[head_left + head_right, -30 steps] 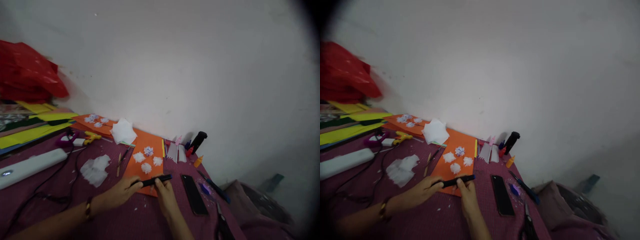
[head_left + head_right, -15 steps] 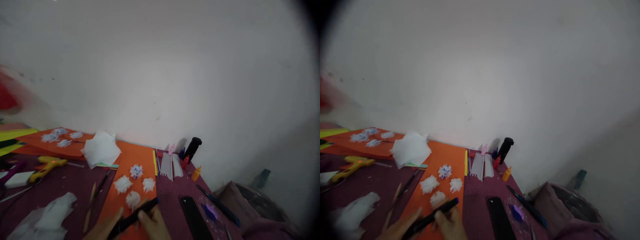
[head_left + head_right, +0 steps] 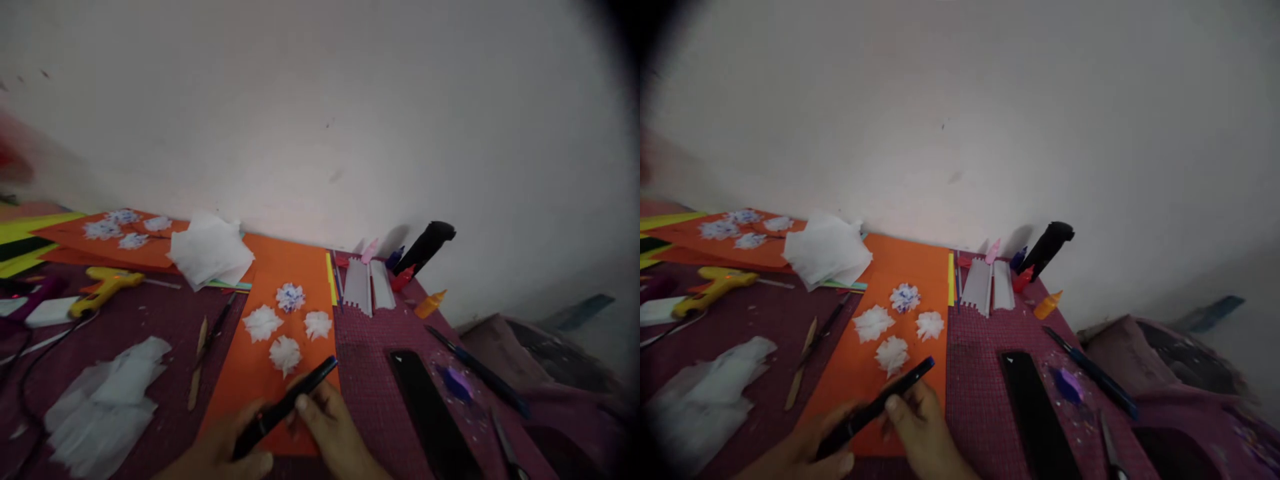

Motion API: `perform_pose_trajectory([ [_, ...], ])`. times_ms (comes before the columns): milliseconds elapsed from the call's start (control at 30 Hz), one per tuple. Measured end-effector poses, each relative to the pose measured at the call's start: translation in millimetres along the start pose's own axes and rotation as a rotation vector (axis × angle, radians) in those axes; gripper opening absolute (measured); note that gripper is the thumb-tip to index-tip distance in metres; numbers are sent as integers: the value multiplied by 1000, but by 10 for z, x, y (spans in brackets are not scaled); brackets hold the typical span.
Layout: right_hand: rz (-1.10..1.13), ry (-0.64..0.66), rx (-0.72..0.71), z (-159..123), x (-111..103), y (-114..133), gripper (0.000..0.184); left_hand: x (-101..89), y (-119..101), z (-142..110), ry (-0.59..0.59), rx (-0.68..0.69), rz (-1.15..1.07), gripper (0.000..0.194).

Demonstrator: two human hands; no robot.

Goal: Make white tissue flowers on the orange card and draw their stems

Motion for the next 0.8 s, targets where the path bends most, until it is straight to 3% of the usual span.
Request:
perform_pose_trajectory([
  [67, 1, -82, 27, -16, -54, -5, 36, -9, 23, -33, -28, -83, 57, 34],
  [167, 11, -172, 26, -27, -126, -41, 33, -10, 83, -30, 41, -136, -24, 26],
  [233, 22, -193, 14, -25, -154, -59, 30, 1, 146, -19, 81, -147, -76, 33],
  [467, 72, -249, 15, -44, -98, -46, 28, 72, 198, -13, 24, 18, -17, 36],
  [667, 106, -259, 87, -46, -45, -64, 33, 111, 182, -25, -35, 36, -7, 37],
  [800, 66, -242, 61, -33, -25, -71, 35, 101, 126, -55, -68, 23, 3, 41],
])
Point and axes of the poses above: each hand's wrist, its own z-axis towards the middle knuckle, its own x-axis out of the palm, y = z × x, the point moved 3 cm from there along z, towards the middle knuckle, and after that the axes turned 13 degrees about y, right-handed, at the moved point
